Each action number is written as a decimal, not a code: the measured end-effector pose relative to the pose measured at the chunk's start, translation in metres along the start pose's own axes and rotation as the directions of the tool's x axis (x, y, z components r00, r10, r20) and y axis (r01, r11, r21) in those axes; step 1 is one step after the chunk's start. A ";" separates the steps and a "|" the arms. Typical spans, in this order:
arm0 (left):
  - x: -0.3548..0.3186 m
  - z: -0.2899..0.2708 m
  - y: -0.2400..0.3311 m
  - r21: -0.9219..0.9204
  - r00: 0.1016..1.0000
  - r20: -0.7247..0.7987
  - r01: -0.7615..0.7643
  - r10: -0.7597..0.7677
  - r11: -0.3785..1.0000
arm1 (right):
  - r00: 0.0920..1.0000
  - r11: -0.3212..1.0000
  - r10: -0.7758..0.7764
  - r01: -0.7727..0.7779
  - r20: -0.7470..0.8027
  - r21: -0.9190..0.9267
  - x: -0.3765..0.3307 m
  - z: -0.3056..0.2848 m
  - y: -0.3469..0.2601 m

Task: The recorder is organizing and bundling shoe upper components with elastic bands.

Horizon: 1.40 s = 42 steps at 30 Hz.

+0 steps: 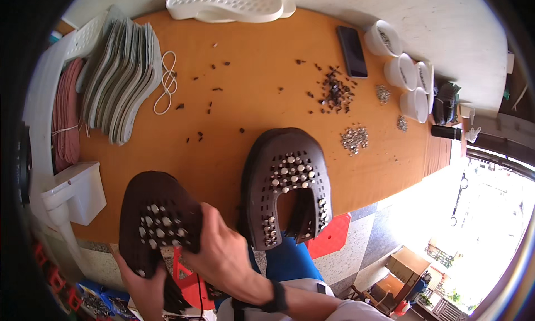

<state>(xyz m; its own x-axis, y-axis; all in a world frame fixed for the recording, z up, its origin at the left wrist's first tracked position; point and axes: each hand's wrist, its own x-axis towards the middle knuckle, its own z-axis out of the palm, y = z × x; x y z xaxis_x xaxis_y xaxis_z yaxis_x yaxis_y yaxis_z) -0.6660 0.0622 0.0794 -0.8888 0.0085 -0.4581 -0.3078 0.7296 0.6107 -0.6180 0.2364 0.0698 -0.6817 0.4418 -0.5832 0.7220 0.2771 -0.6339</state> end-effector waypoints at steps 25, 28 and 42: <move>-0.068 0.162 0.043 -0.268 0.932 0.246 -0.198 0.266 0.943 | 0.979 0.994 -0.110 0.110 -0.169 -0.013 0.026 -0.170 0.169; -0.073 0.148 0.008 -0.371 0.924 0.316 -0.089 0.216 0.924 | 0.986 0.973 -0.148 0.160 -0.079 0.168 0.014 -0.178 0.186; -0.079 0.150 -0.014 -0.311 0.827 0.433 -0.236 0.359 0.920 | 0.999 0.931 -0.010 0.029 -0.052 0.364 0.008 -0.157 0.206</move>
<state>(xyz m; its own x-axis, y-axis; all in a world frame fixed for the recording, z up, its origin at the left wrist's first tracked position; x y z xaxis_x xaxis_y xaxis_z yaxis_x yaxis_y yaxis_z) -0.5409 0.1534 0.0099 -0.6982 0.5651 -0.4395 -0.1789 0.4568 0.8714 -0.4559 0.4309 0.0142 -0.6819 0.4831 -0.5492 0.6095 -0.0399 -0.7918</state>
